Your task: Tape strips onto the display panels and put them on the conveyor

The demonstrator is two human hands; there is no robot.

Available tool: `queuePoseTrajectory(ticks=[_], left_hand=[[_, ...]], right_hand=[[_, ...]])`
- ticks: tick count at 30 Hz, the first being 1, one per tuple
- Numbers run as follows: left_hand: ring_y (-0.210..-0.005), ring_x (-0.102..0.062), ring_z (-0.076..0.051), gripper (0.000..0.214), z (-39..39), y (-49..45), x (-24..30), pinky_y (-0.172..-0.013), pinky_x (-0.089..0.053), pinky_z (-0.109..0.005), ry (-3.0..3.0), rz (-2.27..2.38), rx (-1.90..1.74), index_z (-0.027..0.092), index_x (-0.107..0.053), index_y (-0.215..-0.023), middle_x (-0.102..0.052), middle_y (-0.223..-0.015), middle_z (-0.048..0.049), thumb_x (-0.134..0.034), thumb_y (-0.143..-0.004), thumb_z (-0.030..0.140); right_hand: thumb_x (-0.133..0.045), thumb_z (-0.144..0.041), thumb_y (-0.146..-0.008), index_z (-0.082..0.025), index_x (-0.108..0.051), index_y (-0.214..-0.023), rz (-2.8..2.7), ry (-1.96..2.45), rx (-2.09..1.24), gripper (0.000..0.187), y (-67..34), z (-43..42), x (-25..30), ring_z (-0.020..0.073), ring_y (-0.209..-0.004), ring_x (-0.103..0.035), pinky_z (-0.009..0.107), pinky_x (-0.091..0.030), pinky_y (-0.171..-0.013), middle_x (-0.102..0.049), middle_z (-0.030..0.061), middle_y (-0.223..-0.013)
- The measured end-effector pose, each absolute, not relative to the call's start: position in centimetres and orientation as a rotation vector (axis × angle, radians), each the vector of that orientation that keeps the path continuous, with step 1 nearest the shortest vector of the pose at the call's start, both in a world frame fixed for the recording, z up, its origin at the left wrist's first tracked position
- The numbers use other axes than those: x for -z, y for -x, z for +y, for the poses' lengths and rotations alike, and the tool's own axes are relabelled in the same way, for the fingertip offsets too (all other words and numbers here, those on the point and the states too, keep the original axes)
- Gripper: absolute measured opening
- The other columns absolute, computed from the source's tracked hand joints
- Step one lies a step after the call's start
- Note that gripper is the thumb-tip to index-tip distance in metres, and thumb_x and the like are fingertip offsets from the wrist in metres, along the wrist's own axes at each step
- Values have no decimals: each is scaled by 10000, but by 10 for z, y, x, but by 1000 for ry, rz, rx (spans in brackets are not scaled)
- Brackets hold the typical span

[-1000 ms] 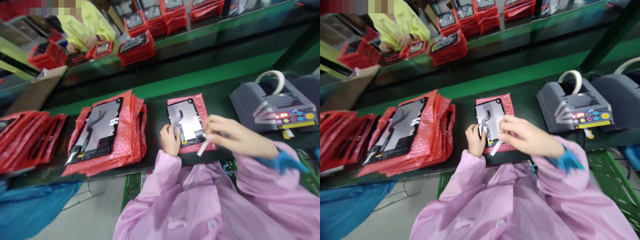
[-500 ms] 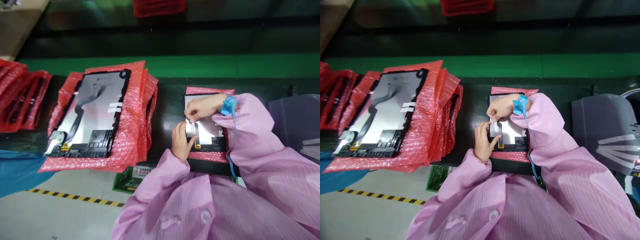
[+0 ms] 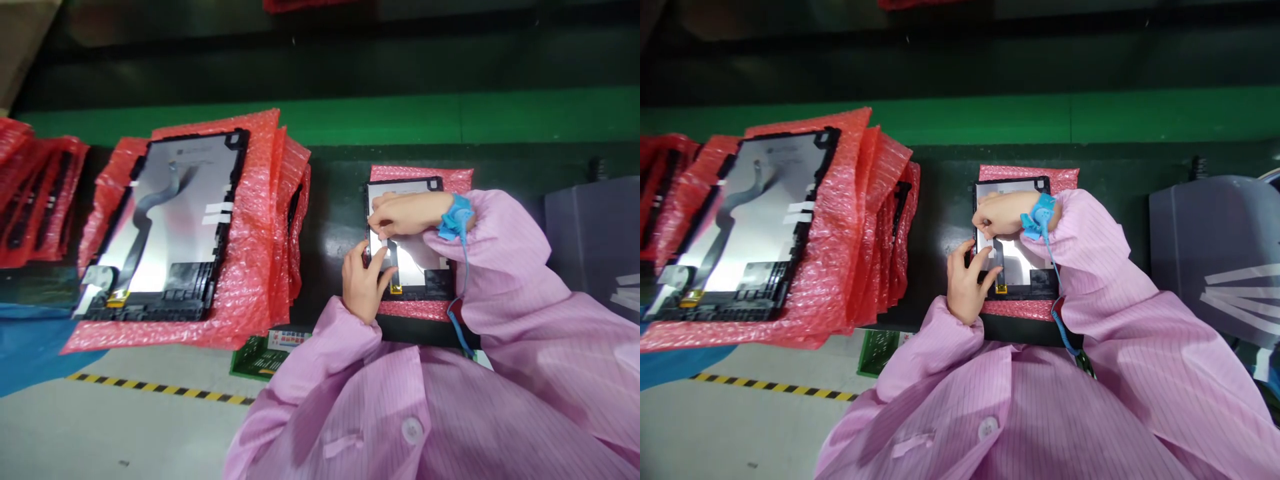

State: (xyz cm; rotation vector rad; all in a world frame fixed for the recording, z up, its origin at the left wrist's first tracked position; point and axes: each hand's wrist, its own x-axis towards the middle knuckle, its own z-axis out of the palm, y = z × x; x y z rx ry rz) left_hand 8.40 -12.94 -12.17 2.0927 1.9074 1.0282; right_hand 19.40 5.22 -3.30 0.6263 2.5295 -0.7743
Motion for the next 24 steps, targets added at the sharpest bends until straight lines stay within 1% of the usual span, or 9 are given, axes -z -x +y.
queuePoseTrajectory(ticks=[4,7,10,12,13,17,20,22,24], left_hand=[[-1120,-550,-280,279,-130,-84,122,-940,-486,-445,-2116,1907,-984,218,-710,-1125,-575,-1264,-156,-603,-938,396],[-1124,-552,-278,270,-130,-85,121,-934,-495,-439,-2155,1914,-982,217,-714,-1123,-600,-1256,-153,-607,-937,382],[-1111,-560,-281,270,-131,-86,121,-926,-503,-440,-2183,1931,-964,212,-716,-1119,-623,-1248,-153,-604,-940,379],[-1106,-568,-285,278,-131,-85,122,-924,-502,-447,-2192,1923,-942,208,-717,-1126,-634,-1242,-161,-585,-950,379],[-1111,-570,-288,285,-132,-85,122,-927,-500,-452,-2195,1914,-930,205,-716,-1130,-635,-1245,-168,-572,-957,380],[-1144,-568,-294,311,-132,-80,119,-961,-483,-466,-2214,1849,-887,195,-703,-1154,-626,-1269,-179,-536,-976,387],[-1130,-565,-299,351,-126,-79,112,-980,-465,-475,-2232,1840,-864,169,-670,-1210,-618,-1260,-189,-508,-983,382],[-1148,-548,-321,402,-116,-82,106,-993,-451,-496,-2280,1827,-846,145,-643,-1257,-595,-1283,-211,-497,-979,396],[-1181,-524,-346,450,-105,-88,102,-1002,-442,-513,-2364,1777,-799,132,-624,-1291,-571,-1317,-226,-503,-967,420]], right_hand=[[-598,-206,-902,-143,-671,-833,2567,-649,665,118,-194,43,38,203,-946,-525,301,-357,-811,-587,92,-999],[-629,-220,-891,-127,-666,-889,2614,-799,530,100,-195,33,37,245,-1009,-536,316,-370,-808,-592,128,-1051],[-769,-301,-790,-112,-626,-1043,2661,-1080,451,346,-197,39,41,298,-1083,-525,337,-397,-831,-582,158,-1131],[-811,-338,-746,-117,-590,-1105,2661,-1214,526,476,-199,52,46,286,-1050,-545,338,-410,-833,-588,146,-1120],[-806,-335,-750,-121,-579,-1113,2653,-1278,578,480,-200,58,48,272,-1021,-558,335,-413,-828,-592,136,-1105],[-682,-223,-845,-131,-562,-1110,2688,-1623,649,305,-214,39,36,251,-993,-575,341,-407,-830,-596,131,-1128],[-566,-264,-935,-163,-580,-1050,2826,-1808,761,153,-239,-38,5,227,-966,-587,332,-416,-809,-630,105,-1086],[-538,-328,-962,-198,-599,-984,2901,-1949,902,145,-263,-105,-14,183,-829,-595,310,-427,-725,-652,62,-961],[-551,-356,-956,-234,-618,-934,2868,-2395,876,141,-295,-165,-23,150,-673,-558,298,-413,-622,-632,26,-828]])
